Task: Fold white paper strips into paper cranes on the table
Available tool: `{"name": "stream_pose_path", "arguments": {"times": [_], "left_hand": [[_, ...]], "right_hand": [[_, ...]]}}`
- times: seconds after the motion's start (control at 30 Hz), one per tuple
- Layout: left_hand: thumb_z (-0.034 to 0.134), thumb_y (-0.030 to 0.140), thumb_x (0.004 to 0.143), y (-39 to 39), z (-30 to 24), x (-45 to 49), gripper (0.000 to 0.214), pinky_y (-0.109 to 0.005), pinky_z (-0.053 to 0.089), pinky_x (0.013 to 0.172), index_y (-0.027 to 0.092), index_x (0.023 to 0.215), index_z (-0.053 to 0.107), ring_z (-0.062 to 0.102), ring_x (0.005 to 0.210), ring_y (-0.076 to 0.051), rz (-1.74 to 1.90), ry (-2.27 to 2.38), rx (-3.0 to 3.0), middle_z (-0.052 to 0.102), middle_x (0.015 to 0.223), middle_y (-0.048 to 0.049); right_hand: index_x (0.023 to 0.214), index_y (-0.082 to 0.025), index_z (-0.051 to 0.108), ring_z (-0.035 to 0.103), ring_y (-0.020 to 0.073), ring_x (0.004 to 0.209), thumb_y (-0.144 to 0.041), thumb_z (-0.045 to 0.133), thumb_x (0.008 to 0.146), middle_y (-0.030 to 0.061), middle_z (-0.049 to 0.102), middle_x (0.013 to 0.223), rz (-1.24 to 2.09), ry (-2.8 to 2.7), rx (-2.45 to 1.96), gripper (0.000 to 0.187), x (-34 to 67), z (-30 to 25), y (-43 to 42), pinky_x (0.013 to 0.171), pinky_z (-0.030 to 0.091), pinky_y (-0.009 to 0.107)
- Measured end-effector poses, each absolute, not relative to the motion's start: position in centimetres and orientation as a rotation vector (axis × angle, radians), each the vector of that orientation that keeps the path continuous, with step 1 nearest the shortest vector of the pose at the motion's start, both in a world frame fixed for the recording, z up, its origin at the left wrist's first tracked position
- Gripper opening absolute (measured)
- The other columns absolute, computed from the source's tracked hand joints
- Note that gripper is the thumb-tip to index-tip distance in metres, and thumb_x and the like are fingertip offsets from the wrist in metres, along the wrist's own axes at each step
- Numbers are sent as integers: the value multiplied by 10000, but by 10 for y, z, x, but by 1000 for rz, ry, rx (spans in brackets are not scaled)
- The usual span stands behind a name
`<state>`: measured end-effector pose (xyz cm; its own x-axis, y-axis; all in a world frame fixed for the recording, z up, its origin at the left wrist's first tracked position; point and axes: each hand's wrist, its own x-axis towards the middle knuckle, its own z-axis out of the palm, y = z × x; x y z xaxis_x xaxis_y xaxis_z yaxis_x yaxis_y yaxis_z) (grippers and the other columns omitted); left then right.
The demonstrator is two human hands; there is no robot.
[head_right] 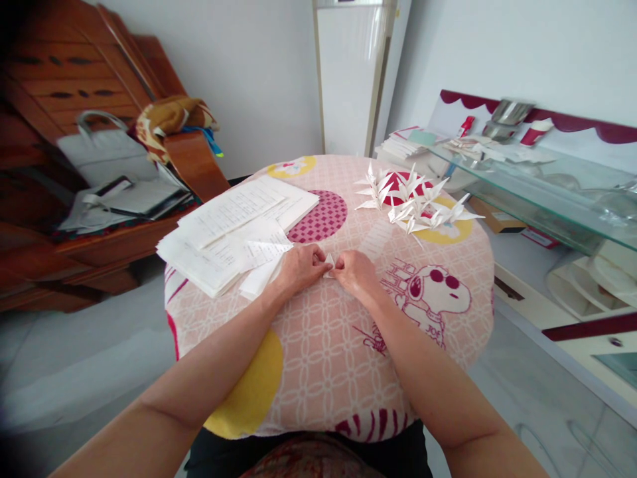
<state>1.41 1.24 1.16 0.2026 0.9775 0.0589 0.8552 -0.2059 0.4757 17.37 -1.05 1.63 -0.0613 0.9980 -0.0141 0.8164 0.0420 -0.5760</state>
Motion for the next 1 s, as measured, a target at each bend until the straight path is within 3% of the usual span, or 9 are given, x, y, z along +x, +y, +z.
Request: {"name": "stream_pose_path", "arguments": {"times": [0.27,0.43,0.63,0.8,1.0], "left_hand": [[714,223,805,6,7,13,102,-286,438,694,174,882,668,653,800,-193,684,1531,2135,727,880,-49],[704,156,754,10,2,13,90,-254,408,619,182,781,622,595,668,-144,877,1320,1932,663,723,3],[806,315,696,15,3,10,293,-220,439,536,164,802,578,561,538,-102,1083,954,1294,633,644,23],[842,420,690,10,14,9,413,-220,492,574,142,920,642,602,579,-99,1118,822,1087,690,713,-8],[875,359,659,6,18,8,398,-209,506,580,150,900,637,619,592,-98,1113,767,1014,682,700,5]], "right_hand": [[676,-173,676,623,176,671,-225,757,750,51,711,709,673,-1870,-1779,122,176,14,-10,601,373,271],[735,-175,679,582,154,527,-269,766,726,3,645,575,909,-1727,-1681,128,182,12,-10,522,375,260],[689,-162,683,572,121,451,-436,731,754,49,700,644,1329,-1525,-1374,286,186,16,-12,392,343,225],[669,-148,690,590,123,435,-461,776,694,46,689,607,1491,-1260,-1199,326,181,20,-15,360,377,208],[615,-140,690,583,114,424,-434,807,687,42,683,591,1543,-1204,-1137,325,182,24,-16,359,403,202]]}}
